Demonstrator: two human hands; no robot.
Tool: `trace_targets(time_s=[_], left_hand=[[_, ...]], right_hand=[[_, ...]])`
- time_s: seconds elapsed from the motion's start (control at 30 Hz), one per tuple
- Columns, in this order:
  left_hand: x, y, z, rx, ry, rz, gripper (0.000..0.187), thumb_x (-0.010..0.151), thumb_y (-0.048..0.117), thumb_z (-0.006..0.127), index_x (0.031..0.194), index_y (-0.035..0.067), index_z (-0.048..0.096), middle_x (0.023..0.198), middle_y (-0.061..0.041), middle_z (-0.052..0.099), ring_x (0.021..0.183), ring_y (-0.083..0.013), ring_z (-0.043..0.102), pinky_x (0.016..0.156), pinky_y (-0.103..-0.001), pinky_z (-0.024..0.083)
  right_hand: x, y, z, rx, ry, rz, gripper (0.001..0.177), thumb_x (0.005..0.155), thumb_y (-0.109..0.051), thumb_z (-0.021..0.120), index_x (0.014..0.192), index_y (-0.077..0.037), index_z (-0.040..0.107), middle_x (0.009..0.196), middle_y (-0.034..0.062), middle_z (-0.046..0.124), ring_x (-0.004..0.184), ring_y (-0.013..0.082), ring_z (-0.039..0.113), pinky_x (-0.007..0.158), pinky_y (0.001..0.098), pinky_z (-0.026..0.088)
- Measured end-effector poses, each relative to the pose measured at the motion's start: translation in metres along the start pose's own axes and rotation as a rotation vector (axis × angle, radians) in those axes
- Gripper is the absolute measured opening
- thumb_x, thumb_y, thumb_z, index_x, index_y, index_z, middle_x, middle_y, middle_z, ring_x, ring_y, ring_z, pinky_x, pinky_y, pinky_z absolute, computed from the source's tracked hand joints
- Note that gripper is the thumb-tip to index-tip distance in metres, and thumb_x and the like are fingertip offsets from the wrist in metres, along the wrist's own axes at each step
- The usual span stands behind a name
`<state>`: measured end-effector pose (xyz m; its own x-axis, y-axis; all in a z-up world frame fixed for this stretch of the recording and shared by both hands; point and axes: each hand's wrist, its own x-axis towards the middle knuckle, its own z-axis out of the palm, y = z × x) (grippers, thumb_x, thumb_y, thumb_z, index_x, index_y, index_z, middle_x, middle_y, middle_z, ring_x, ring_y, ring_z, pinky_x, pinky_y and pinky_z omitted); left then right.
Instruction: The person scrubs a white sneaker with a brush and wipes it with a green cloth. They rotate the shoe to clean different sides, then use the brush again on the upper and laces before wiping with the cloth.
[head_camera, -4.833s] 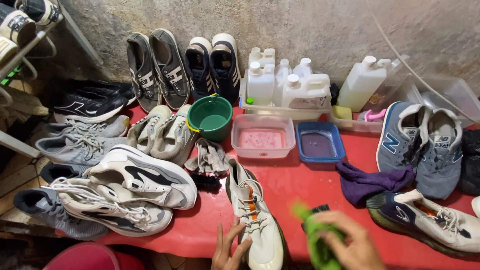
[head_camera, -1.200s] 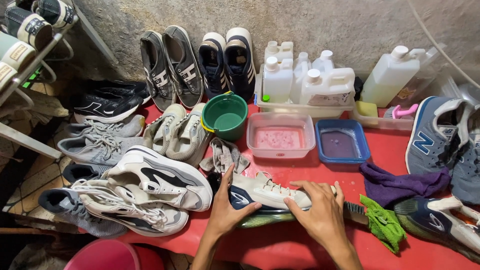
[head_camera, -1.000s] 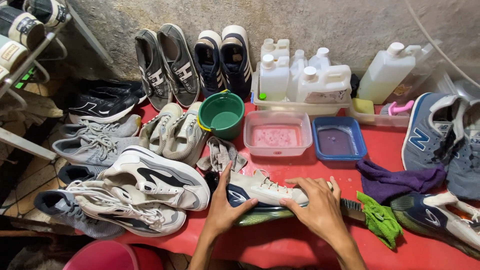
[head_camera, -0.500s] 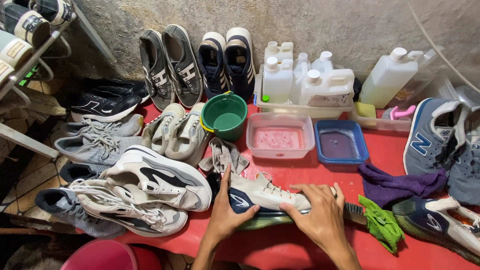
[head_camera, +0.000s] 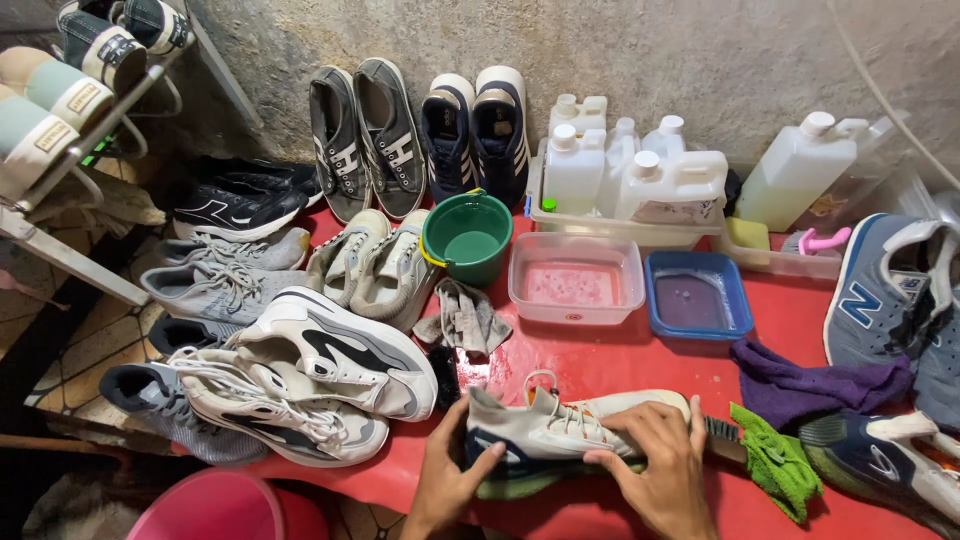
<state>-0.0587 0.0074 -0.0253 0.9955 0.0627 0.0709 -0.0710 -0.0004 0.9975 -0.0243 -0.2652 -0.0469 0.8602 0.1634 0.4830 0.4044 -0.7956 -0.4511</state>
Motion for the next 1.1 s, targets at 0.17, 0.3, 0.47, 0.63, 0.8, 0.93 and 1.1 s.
trace_targets(time_s=[0.17, 0.3, 0.47, 0.63, 0.8, 0.93, 1.1], left_hand=[[-0.018, 0.000, 0.003, 0.227, 0.088, 0.287, 0.045, 0.076, 0.013, 0.089, 0.115, 0.007, 0.067, 0.113, -0.012, 0.078, 0.105, -0.0225, 0.074, 0.094, -0.032, 0.058], [-0.039, -0.026, 0.020, 0.513, 0.215, 0.544, 0.042, 0.074, 0.021, 0.093, 0.108, 0.009, 0.070, 0.113, -0.014, 0.077, 0.109, -0.0260, 0.079, 0.092, -0.033, 0.066], [-0.059, -0.010, 0.058, 0.786, 0.354, 0.367, 0.041, 0.071, 0.056, 0.083, 0.101, 0.029, 0.076, 0.099, 0.008, 0.073, 0.083, -0.0138, 0.076, 0.059, -0.032, 0.063], [-0.054, -0.026, 0.045, 0.648, -0.177, 0.241, 0.049, 0.095, 0.064, 0.062, 0.132, 0.033, 0.069, 0.121, 0.001, 0.053, 0.100, -0.0140, 0.064, 0.073, -0.030, 0.058], [-0.033, -0.022, 0.044, 0.713, -0.271, 0.515, 0.068, 0.076, 0.005, 0.062, 0.143, 0.011, 0.055, 0.117, -0.021, 0.050, 0.101, -0.0361, 0.049, 0.089, -0.047, 0.046], [-0.026, 0.000, 0.045, 0.724, -0.245, 0.496, 0.059, 0.084, 0.013, 0.060, 0.143, 0.013, 0.058, 0.124, -0.021, 0.051, 0.112, -0.0384, 0.046, 0.095, -0.054, 0.045], [-0.022, 0.013, 0.044, 0.683, -0.166, 0.487, 0.034, 0.097, 0.026, 0.069, 0.125, 0.008, 0.063, 0.126, -0.017, 0.056, 0.114, -0.0302, 0.053, 0.094, -0.045, 0.049]], right_hand=[[0.007, 0.002, 0.017, 0.068, -0.067, -0.010, 0.028, 0.074, -0.043, 0.080, 0.095, -0.025, 0.076, 0.114, -0.0127, 0.077, 0.124, 0.0163, 0.060, 0.123, 0.0650, 0.015], [0.012, 0.004, 0.036, 0.090, -0.101, 0.003, 0.035, 0.076, -0.027, 0.082, 0.111, -0.025, 0.076, 0.128, -0.0086, 0.072, 0.137, 0.0191, 0.054, 0.122, 0.0653, 0.017], [0.015, -0.013, 0.022, 0.102, -0.141, 0.064, 0.046, 0.083, -0.025, 0.076, 0.129, -0.026, 0.071, 0.141, -0.0010, 0.060, 0.130, 0.0207, 0.058, 0.111, 0.0587, 0.033], [0.013, -0.036, -0.021, 0.531, -0.107, 0.108, 0.018, 0.088, -0.020, 0.074, 0.104, -0.015, 0.080, 0.097, 0.0011, 0.074, 0.081, 0.0123, 0.069, 0.083, 0.0265, 0.054], [-0.003, -0.034, -0.041, 0.710, -0.290, -0.077, 0.052, 0.096, -0.060, 0.055, 0.098, -0.016, 0.083, 0.113, 0.0073, 0.070, 0.102, 0.0169, 0.071, 0.081, 0.0296, 0.057], [-0.025, -0.035, -0.035, 0.271, -0.404, 0.241, 0.044, 0.061, -0.060, 0.095, 0.093, -0.034, 0.077, 0.121, -0.0167, 0.069, 0.104, 0.0042, 0.073, 0.070, 0.0328, 0.062], [-0.025, -0.054, -0.029, -0.061, -0.072, 0.386, 0.050, 0.051, -0.067, 0.093, 0.081, -0.030, 0.077, 0.107, -0.0209, 0.070, 0.081, 0.0103, 0.075, 0.056, 0.0385, 0.056]])
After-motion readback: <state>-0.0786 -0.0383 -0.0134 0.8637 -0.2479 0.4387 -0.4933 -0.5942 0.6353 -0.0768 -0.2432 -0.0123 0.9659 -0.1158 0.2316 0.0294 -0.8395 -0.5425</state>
